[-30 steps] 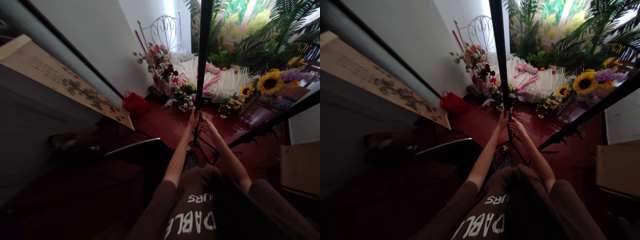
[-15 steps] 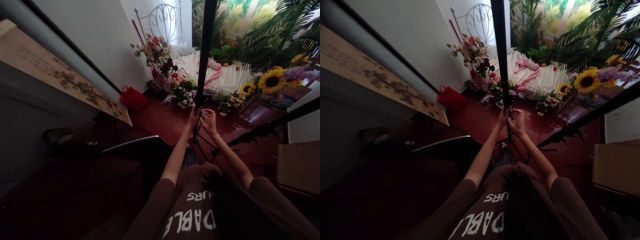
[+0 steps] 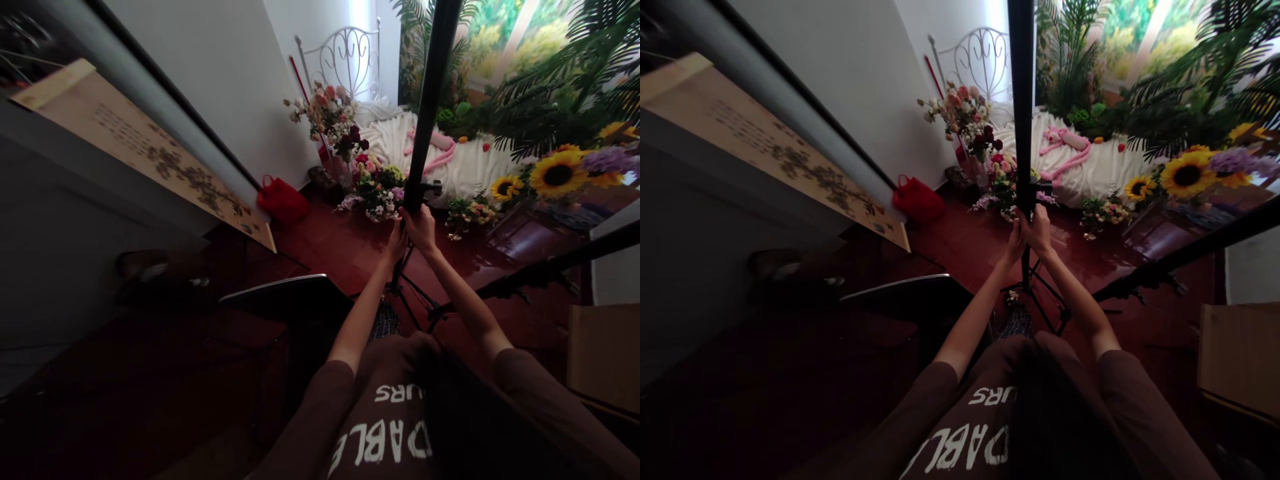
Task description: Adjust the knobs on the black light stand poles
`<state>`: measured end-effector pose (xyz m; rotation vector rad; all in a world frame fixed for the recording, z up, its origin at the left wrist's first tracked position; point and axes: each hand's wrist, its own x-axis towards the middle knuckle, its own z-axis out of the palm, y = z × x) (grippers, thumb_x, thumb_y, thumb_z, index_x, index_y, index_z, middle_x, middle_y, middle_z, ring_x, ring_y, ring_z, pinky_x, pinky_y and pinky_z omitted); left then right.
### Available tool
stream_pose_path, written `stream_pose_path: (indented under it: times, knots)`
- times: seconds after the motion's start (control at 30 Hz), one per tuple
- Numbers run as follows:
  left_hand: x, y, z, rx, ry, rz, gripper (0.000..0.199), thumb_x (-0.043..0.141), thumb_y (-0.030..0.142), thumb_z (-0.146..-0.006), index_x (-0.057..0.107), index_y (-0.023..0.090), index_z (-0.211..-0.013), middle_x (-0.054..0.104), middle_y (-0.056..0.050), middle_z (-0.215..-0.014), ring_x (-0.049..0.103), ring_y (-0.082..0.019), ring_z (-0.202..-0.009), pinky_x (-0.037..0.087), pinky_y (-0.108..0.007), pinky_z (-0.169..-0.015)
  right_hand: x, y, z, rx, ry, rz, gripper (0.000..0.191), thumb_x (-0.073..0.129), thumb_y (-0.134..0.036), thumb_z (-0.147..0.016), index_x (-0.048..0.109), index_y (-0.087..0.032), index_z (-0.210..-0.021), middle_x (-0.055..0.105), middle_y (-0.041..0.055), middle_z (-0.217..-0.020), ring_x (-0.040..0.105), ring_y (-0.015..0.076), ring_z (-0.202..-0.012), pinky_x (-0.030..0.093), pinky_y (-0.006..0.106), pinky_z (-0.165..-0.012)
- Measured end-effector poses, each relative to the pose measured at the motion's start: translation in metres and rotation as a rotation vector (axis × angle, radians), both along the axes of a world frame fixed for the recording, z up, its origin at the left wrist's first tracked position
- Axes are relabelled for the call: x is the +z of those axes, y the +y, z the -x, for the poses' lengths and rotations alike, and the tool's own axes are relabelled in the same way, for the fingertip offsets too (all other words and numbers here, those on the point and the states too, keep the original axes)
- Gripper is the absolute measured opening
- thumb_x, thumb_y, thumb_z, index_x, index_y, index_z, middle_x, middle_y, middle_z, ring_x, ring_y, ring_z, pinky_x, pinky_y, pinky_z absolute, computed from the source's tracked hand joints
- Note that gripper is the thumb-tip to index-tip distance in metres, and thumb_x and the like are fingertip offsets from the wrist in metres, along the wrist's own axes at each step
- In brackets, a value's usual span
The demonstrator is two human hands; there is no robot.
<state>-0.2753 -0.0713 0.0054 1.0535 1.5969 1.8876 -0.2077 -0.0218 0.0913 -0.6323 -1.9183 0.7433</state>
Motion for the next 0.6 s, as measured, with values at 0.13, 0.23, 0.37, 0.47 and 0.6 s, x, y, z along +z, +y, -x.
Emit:
stream_pose_path:
  times: [0.13,0.23,0.37,0.47,0.6]
  knots:
    - [0.000,-0.001,-0.001,0.082,0.058,0.028,0.056,0.047,0.063,-0.091,0.057,0.016,-0.119,0.069,-0.012,-0.105,0.065,-0.017,-0.102,0.052,-0.028,-0.091,0.034,0.008,0.003,0.068,0.052,-0.026,0.037,0.058,-0.058,-0.090,0.064,-0.022,-0.095,0.064,0.0061,-0.092,0.062,0.0231,-0.094,0.051,0.040,-0.089]
    - [0.000,-0.002,-0.001,0.105,0.093,0.046,0.052,0.046,0.063,-0.091,0.058,0.018,-0.115,0.068,-0.008,-0.092,0.066,-0.015,-0.087,0.053,-0.027,-0.079,0.054,0.013,0.006,0.131,0.075,-0.020,0.038,0.057,-0.058,-0.091,0.065,-0.023,-0.104,0.065,0.0058,-0.100,0.062,0.0235,-0.103,0.052,0.041,-0.093]
    - [0.002,-0.006,-0.002,0.137,0.122,0.057,0.048,0.047,0.063,-0.091,0.059,0.022,-0.114,0.067,-0.005,-0.089,0.064,-0.014,-0.079,0.053,-0.026,-0.073,0.066,0.018,0.005,0.164,0.059,-0.028,0.035,0.058,-0.054,-0.092,0.067,-0.024,-0.108,0.065,0.0053,-0.104,0.061,0.0229,-0.108,0.053,0.041,-0.095]
    - [0.006,-0.009,-0.004,0.129,0.119,0.066,0.050,0.045,0.064,-0.092,0.059,0.022,-0.115,0.066,-0.004,-0.083,0.063,-0.014,-0.075,0.052,-0.027,-0.071,0.069,0.019,-0.001,0.168,0.042,-0.026,0.032,0.062,-0.052,-0.091,0.068,-0.023,-0.105,0.066,0.0048,-0.101,0.063,0.0212,-0.105,0.054,0.037,-0.091]
    - [0.011,-0.011,-0.007,0.128,0.113,0.088,0.047,0.044,0.063,-0.093,0.060,0.022,-0.110,0.065,-0.003,-0.082,0.061,-0.013,-0.071,0.051,-0.026,-0.068,0.067,0.011,-0.020,0.149,0.099,0.091,0.035,0.059,-0.055,-0.090,0.068,-0.024,-0.105,0.069,0.0033,-0.099,0.066,0.0173,-0.092,0.055,0.031,-0.081]
